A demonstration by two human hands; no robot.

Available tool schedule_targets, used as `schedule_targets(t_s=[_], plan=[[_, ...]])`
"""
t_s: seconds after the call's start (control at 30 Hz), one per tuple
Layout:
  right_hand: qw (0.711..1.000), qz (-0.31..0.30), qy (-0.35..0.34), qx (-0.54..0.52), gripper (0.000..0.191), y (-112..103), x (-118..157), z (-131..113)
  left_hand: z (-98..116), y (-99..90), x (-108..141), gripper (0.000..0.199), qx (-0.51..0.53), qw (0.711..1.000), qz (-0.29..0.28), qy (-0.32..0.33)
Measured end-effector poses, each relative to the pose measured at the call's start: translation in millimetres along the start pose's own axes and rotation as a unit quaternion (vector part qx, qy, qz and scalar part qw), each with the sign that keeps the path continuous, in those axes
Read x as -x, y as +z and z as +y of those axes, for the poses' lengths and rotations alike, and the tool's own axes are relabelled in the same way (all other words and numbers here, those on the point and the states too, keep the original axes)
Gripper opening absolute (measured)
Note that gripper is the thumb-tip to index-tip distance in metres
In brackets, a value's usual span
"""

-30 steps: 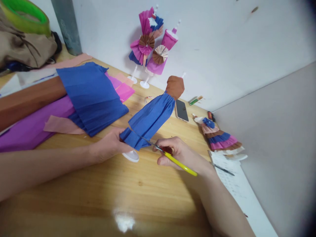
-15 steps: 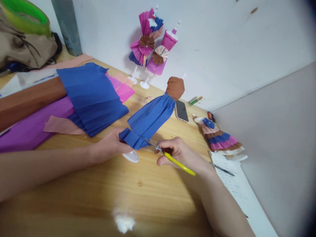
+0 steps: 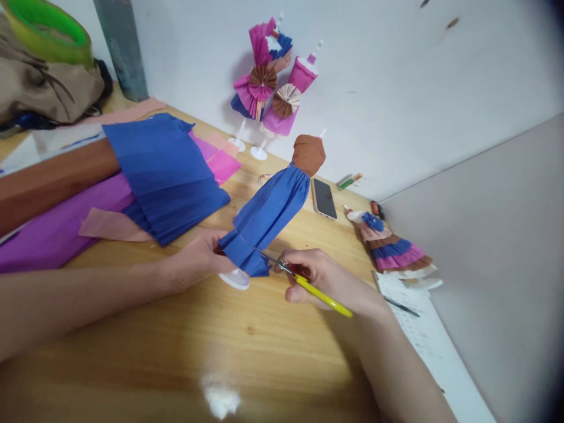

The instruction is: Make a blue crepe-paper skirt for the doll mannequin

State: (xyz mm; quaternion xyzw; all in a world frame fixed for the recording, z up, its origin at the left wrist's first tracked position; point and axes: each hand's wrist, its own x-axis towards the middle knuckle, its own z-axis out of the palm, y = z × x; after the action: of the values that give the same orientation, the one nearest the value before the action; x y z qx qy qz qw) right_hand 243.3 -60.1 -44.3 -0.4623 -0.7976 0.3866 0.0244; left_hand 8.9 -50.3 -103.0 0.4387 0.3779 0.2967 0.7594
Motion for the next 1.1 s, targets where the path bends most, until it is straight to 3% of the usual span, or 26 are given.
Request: schedule_targets(t_s=[0.4,0.6,1.1], plan=[[0.997,0.009,-0.049,-0.056,0.063,8.9,-6.7,3.1,-4.2,4.7,0.5,0.023,-0.013,1.0,-0.002,0.018],[0.998,0.011,-0.047,-0.043,0.059,10.3,-6.0,1.3,-11.0,6.4,-2.1,0.013,-0.05,0.995,0.021,0.082],[0.998,0.028,-0.019,-0.05,0.062,12.6,-5.8,-4.1,-7.6,10.2,-0.8,0.017,-0.051,0.997,0.025,0.06]])
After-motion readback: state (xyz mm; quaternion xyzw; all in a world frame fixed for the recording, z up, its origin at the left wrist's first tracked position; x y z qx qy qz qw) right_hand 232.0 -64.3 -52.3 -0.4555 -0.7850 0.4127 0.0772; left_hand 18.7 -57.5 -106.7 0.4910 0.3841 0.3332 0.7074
